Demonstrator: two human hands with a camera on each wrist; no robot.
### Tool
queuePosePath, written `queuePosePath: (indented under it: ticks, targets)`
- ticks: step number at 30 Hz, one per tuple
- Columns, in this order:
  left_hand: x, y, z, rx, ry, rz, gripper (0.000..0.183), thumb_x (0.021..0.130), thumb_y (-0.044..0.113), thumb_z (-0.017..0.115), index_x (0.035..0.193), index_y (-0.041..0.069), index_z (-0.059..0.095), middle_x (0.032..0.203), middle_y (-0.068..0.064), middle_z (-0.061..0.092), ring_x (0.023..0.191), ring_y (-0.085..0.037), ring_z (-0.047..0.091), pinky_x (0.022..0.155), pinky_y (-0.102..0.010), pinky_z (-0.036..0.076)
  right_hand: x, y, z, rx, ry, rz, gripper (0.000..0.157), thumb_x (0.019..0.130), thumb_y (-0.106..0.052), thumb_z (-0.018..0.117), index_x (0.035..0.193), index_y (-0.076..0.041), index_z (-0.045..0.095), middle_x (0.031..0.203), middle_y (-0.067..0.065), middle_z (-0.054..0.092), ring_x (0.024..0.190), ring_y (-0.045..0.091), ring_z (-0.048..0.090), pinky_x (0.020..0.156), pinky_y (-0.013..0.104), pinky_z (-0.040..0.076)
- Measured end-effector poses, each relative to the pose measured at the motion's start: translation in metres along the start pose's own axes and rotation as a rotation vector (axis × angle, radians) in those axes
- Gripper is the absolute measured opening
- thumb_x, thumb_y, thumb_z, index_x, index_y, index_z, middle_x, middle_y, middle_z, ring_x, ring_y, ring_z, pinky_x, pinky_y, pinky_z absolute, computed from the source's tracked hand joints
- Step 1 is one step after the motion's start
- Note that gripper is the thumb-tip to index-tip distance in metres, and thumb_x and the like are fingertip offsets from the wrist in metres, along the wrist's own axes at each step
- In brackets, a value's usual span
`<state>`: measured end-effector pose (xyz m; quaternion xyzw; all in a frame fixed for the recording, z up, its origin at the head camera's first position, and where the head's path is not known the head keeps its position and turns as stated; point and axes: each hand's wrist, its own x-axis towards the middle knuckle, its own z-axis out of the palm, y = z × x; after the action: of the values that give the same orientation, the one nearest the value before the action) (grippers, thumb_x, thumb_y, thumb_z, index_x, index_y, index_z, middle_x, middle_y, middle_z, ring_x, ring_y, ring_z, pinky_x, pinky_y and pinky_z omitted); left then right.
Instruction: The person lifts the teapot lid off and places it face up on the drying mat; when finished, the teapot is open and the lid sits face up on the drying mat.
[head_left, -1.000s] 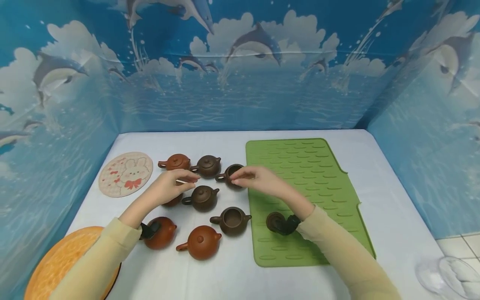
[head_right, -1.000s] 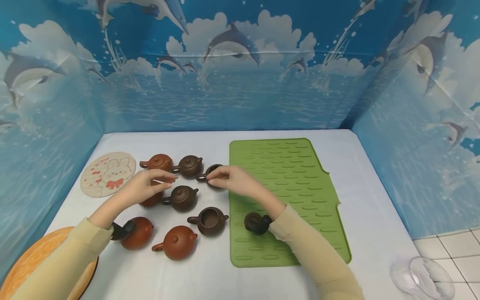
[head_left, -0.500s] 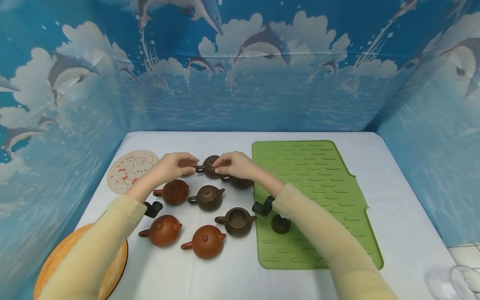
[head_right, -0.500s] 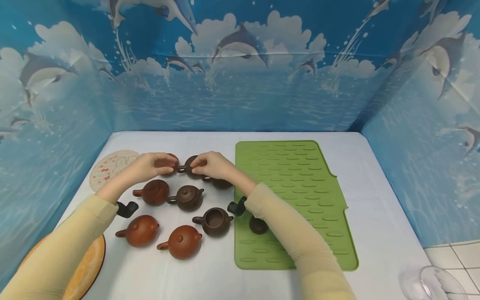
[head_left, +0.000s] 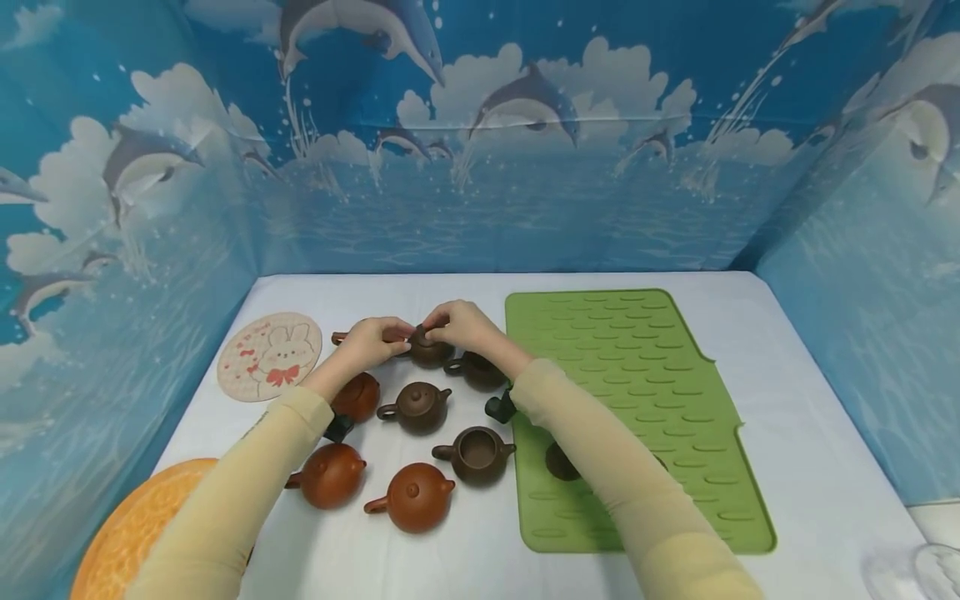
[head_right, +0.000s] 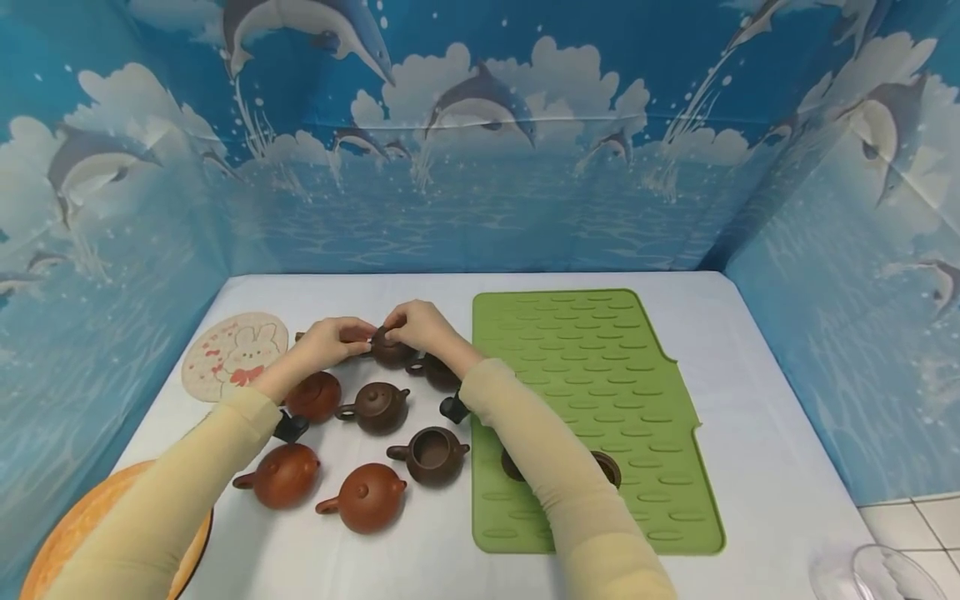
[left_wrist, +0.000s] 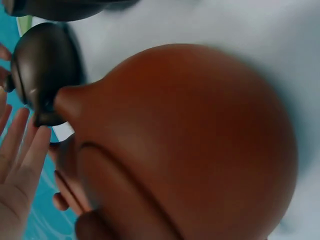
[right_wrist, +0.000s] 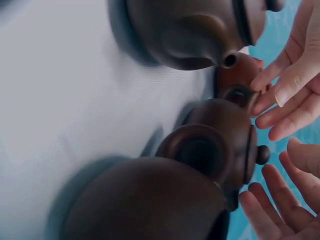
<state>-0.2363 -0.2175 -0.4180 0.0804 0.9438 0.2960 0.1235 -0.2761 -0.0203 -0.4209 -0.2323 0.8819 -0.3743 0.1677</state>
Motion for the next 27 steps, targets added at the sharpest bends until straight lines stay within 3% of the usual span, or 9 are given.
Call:
queuePosePath:
  ticks: [13,18,27]
  targets:
    - [0.004,0.001,0.014,0.019,0.098,-0.084,0.031,0.095,0.010,0.066,0.126,0.006,0.066,0.112,-0.014,0.072,0.102,-0.028,0.069,0.085,-0.039,0.056,0.012,-0.005,0.008,-0.133,0.029,0.034,0.019,0.092,-0.017,0.071,0.109,-0.008,0.075,0.112,0.007,0.073,0.110,0.023,0.064,0.095,0.034,0.052]
    - [0.003,0.001,0.015,0.007,0.108,-0.104,0.031,0.094,0.009,0.066,0.125,0.007,0.067,0.109,-0.014,0.073,0.100,-0.028,0.070,0.083,-0.038,0.056,0.010,-0.006,0.010,-0.137,0.043,0.035,0.016,0.090,-0.019,0.074,0.103,-0.010,0.074,0.107,0.005,0.073,0.104,0.021,0.065,0.091,0.033,0.053]
    - [0.003,-0.001,0.014,0.024,0.106,-0.107,0.030,0.094,0.011,0.067,0.124,0.009,0.068,0.102,-0.013,0.075,0.088,-0.024,0.069,0.067,-0.026,0.049,0.006,-0.004,0.008,-0.154,0.092,0.003,0.012,0.089,-0.019,0.074,0.098,-0.011,0.072,0.100,0.003,0.073,0.096,0.019,0.066,0.085,0.032,0.054]
